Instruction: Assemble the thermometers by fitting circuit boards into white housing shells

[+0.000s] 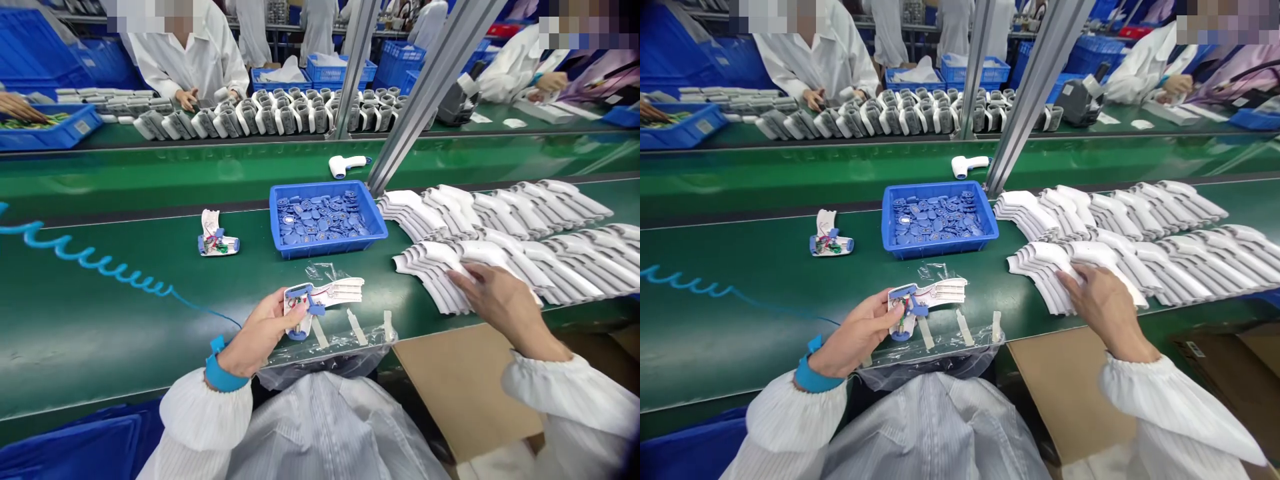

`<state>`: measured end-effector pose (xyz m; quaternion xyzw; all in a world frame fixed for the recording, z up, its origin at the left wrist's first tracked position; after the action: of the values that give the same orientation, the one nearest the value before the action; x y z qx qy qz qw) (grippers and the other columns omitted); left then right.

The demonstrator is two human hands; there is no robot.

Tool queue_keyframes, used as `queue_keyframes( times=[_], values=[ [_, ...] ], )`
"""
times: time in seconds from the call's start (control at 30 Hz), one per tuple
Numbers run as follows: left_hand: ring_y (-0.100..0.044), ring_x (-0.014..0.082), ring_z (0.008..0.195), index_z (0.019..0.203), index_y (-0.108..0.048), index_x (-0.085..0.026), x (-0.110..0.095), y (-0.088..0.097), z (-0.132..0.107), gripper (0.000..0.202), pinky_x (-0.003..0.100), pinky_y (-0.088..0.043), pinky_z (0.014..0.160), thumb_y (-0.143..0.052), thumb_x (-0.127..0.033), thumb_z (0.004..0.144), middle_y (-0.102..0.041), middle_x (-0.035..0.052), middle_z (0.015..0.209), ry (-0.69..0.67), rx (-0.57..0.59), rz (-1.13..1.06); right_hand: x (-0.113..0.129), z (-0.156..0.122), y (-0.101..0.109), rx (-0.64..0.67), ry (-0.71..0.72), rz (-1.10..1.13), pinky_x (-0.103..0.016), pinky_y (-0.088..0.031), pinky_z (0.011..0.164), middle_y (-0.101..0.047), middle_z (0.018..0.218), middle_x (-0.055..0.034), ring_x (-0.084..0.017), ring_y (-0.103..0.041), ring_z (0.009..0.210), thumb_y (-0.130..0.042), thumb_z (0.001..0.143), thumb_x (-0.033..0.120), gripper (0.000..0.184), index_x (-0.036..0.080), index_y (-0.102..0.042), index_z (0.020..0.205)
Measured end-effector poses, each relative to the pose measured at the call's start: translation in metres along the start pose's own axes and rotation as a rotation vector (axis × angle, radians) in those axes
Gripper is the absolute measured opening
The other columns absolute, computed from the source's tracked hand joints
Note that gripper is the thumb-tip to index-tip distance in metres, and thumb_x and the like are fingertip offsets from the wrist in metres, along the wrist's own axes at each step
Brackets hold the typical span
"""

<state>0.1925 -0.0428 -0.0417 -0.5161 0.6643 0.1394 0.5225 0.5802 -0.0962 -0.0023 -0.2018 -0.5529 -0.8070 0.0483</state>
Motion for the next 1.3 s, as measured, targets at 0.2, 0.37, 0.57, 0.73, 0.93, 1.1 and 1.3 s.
queue_keyframes(
  times=[0.2,0.37,0.57,0.73,0.93,1.1,1.3],
  values=[
    [-0.058,0.0161,0.087,0.12,-0.059,-0.015,0.0,0.008,0.003,0.046,0.027,-0.045,0.073,-0.068,-0.046,0.088,-0.066,0.0093,0.105,-0.072,-0.041,0.118,0.085,-0.012,0.017,-0.138,0.159,-0.366,-0.045,-0.046,0.073,-0.068,0.1,-0.0206,-0.036,-0.064,0.093,-0.042,0.098,0.058,0.047,0.019,-0.063,0.115],
    [-0.057,0.0148,0.083,0.117,-0.059,-0.014,-0.004,0.009,0.003,0.047,0.026,-0.045,0.07,-0.058,-0.053,0.092,-0.065,0.0084,0.103,-0.083,-0.063,0.203,0.215,-0.049,-0.006,-0.111,0.642,-0.299,-0.048,-0.037,0.101,-0.072,0.115,-0.0088,-0.027,-0.064,0.11,-0.059,0.098,0.031,0.025,0.021,-0.058,0.121],
    [-0.063,0.0232,0.099,0.119,-0.06,-0.015,-0.008,0.007,0.0,0.046,0.032,-0.051,0.083,-0.068,-0.046,0.086,-0.067,0.01,0.111,-0.155,-0.065,0.342,0.264,-0.055,-0.054,0.103,0.692,-0.198,-0.052,-0.03,0.107,-0.07,0.122,-0.0125,-0.027,-0.062,0.115,-0.056,0.099,0.031,0.031,0.015,-0.056,0.126],
    [-0.062,0.0218,0.1,0.123,-0.059,-0.019,-0.011,0.001,-0.005,0.04,0.031,-0.05,0.085,-0.063,-0.042,0.091,-0.067,0.0075,0.112,-0.293,-0.042,0.47,0.247,-0.039,-0.086,0.519,0.346,-0.011,-0.034,-0.041,0.061,-0.073,0.092,-0.0048,-0.023,-0.067,0.076,-0.07,0.087,0.046,0.034,0.021,-0.064,0.108],
    [-0.062,0.0187,0.09,0.115,-0.062,-0.02,-0.016,0.005,-0.008,0.036,0.028,-0.047,0.078,-0.065,-0.044,0.089,-0.068,0.0043,0.104,-0.324,-0.075,0.605,0.239,-0.036,-0.085,0.764,0.181,0.432,-0.03,-0.044,0.069,-0.07,0.101,-0.0027,-0.019,-0.063,0.087,-0.066,0.089,0.039,0.025,0.023,-0.064,0.109],
    [-0.059,0.016,0.076,0.1,-0.065,-0.018,-0.025,0.002,-0.008,0.029,0.024,-0.043,0.064,-0.075,-0.034,0.078,-0.068,0.001,0.089,-0.321,-0.138,0.667,0.266,-0.017,-0.081,0.471,0.125,0.722,-0.03,-0.046,0.078,-0.066,0.098,-0.0044,-0.016,-0.06,0.089,-0.053,0.097,0.044,0.026,0.022,-0.065,0.098],
    [-0.065,0.0176,0.07,0.087,-0.064,-0.016,-0.027,-0.018,-0.012,0.01,0.025,-0.046,0.058,-0.057,-0.017,0.08,-0.072,0.0048,0.082,-0.462,-0.062,0.852,0.309,-0.018,-0.092,0.129,0.285,0.322,-0.03,-0.031,0.06,-0.046,0.059,0.0005,-0.012,-0.043,0.058,-0.051,0.099,0.038,0.049,0.021,-0.043,0.054]
  ],
)
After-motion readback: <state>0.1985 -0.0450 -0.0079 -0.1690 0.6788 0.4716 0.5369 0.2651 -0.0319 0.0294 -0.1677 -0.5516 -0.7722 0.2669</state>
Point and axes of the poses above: each hand's wrist, its own z-axis towards the middle knuckle, its own y-axis out of the back of the hand, x = y × z, the point moved 8 cm from there along z, towards the middle knuckle
